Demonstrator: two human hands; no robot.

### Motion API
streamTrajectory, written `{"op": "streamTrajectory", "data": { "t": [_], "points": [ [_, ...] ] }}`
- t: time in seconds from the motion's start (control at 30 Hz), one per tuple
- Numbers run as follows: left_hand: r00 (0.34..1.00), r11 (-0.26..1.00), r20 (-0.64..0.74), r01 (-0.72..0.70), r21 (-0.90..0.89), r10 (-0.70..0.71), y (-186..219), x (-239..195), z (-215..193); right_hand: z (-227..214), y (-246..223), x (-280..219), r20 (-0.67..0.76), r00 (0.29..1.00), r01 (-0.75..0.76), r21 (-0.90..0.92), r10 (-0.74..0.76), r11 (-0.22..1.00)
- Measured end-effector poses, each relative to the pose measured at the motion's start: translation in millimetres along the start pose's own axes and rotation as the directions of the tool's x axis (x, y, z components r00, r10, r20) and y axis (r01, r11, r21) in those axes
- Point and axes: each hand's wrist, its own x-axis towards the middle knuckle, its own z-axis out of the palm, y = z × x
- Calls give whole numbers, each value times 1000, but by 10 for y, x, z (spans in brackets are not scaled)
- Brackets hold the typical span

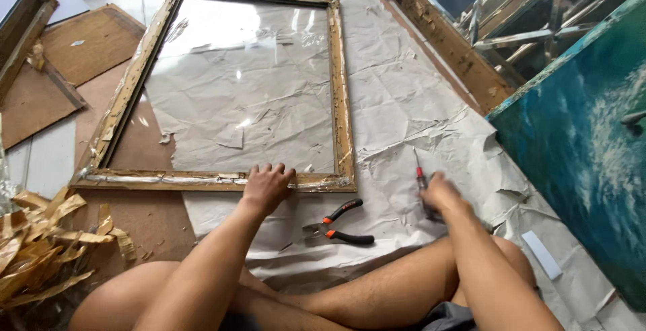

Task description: The person removes a picture frame from a piece of art using a utility knife and pliers, then positions the artwork within a new frame.

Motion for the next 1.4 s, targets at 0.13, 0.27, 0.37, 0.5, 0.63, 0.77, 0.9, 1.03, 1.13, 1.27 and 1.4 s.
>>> {"op": "streamTrajectory", "data": {
  "t": [0.13, 0.27, 0.37, 0.5, 0.63, 0.77, 0.9, 1.03, 1.13, 1.27, 1.4],
  "points": [
    [995, 999, -89, 31, -44, -35, 226, 256, 124, 192, -19, 132, -128, 991, 31, 39, -25, 999],
    [997, 982, 15, 72, -177, -70, 340, 59, -189, -306, -783, -1152, -80, 997, 43, 363, -15, 931],
    [996, 971, 72, 63, -232, -47, 350, 56, -349, -537, -1104, -1757, 24, 996, 73, 414, -90, 907],
    [986, 968, 166, 65, -244, -25, 542, 96, -413, -300, -1146, -1723, 72, 981, 128, 459, -181, 879],
    [988, 980, 156, 20, -198, 11, 946, 118, -687, -454, -1313, -1798, 11, 978, 177, 486, -208, 856],
    [990, 851, 104, 139, -507, -100, 1170, 199, -497, -378, -1314, -1637, 89, 970, 172, 409, -226, 896],
    [991, 685, 69, 129, -717, -114, 1081, 311, -271, -387, -1375, -1674, 68, 980, 140, 434, -187, 890],
    [993, 690, 86, 119, -714, -83, 1092, 367, -117, -286, -1331, -1527, 76, 980, 127, 458, -182, 880],
    [991, 733, 104, 132, -667, -84, 1104, 406, -24, -217, -1433, -1540, 102, 984, 81, 478, -147, 875],
    [993, 756, 98, 115, -644, -68, 1065, 290, -233, -50, -1673, -1546, 138, 983, 30, 515, -118, 856],
    [995, 734, 86, 88, -674, -41, 1005, 170, -575, -301, -1780, -1821, 282, 959, -253, 894, -25, 369]
  ]
}}
